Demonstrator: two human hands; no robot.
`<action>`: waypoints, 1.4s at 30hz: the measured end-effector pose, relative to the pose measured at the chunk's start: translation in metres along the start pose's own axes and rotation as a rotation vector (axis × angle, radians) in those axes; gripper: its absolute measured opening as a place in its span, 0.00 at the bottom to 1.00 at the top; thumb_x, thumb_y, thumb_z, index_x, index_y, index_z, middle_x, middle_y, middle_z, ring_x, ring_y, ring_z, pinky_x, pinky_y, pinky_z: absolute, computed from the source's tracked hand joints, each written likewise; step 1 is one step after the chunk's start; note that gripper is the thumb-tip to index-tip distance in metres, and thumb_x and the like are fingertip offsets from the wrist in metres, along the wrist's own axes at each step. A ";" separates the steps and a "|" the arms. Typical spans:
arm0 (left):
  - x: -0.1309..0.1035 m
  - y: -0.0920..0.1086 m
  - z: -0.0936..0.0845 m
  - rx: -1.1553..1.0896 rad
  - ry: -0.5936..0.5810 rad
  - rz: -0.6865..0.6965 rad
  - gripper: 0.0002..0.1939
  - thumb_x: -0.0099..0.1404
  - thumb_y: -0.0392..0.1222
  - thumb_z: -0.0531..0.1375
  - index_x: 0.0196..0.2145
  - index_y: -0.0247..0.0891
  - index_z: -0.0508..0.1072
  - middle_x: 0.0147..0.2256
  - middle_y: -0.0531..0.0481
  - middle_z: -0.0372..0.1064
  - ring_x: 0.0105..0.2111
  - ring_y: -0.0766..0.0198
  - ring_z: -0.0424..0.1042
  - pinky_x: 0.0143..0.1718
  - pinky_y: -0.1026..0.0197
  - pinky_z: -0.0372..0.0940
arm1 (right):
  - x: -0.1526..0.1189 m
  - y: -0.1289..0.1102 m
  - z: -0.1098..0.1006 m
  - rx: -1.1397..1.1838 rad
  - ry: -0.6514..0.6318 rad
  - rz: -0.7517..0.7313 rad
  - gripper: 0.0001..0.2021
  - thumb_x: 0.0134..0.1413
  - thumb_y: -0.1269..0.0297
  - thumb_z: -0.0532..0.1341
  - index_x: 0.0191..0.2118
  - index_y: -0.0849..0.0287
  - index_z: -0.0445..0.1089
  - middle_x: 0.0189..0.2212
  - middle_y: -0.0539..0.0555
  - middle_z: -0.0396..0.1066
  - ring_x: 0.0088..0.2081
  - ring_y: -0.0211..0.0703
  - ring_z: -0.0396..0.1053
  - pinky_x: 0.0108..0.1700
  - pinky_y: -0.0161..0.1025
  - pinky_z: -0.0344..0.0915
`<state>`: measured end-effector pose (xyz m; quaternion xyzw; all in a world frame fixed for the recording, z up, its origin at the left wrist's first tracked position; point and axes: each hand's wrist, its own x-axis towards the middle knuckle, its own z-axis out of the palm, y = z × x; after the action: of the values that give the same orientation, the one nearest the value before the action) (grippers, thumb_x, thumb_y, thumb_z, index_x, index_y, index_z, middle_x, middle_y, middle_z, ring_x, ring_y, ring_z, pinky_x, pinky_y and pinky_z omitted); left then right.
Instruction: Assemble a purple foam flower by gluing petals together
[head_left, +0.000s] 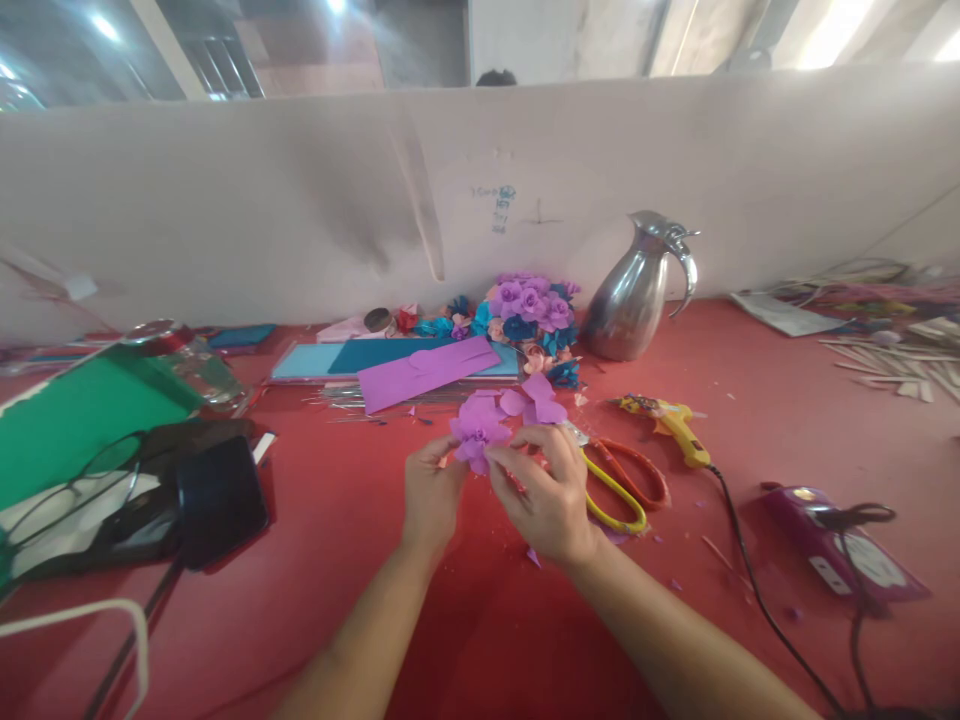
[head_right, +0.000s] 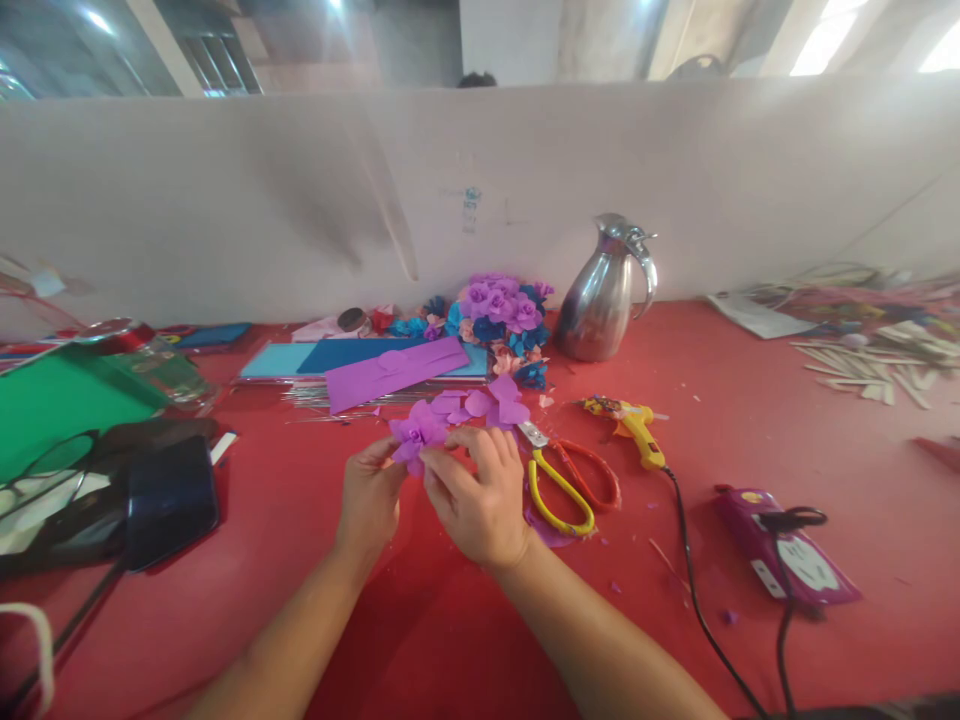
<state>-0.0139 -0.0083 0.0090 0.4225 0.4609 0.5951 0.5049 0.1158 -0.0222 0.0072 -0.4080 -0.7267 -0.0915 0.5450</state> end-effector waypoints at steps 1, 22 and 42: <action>0.000 -0.001 0.000 -0.001 -0.001 -0.002 0.10 0.49 0.35 0.64 0.32 0.38 0.81 0.29 0.52 0.77 0.31 0.61 0.72 0.38 0.60 0.65 | 0.001 0.001 -0.002 -0.028 0.005 -0.047 0.09 0.51 0.74 0.62 0.37 0.53 0.73 0.33 0.53 0.68 0.33 0.42 0.64 0.36 0.42 0.61; 0.000 -0.003 -0.004 0.022 -0.025 0.044 0.09 0.50 0.36 0.65 0.31 0.39 0.81 0.29 0.51 0.78 0.33 0.58 0.74 0.41 0.58 0.66 | 0.000 0.009 -0.005 -0.037 0.015 -0.119 0.14 0.51 0.74 0.62 0.41 0.50 0.73 0.34 0.52 0.71 0.36 0.44 0.66 0.39 0.43 0.62; 0.001 -0.003 -0.003 -0.014 -0.022 0.043 0.07 0.47 0.36 0.66 0.29 0.39 0.81 0.27 0.51 0.77 0.32 0.60 0.74 0.38 0.60 0.66 | -0.003 0.009 -0.002 0.019 0.085 -0.159 0.11 0.50 0.77 0.62 0.35 0.52 0.73 0.33 0.52 0.69 0.34 0.41 0.65 0.36 0.39 0.65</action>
<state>-0.0165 -0.0078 0.0059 0.4354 0.4418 0.6043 0.5000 0.1231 -0.0192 0.0022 -0.3397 -0.7338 -0.1448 0.5703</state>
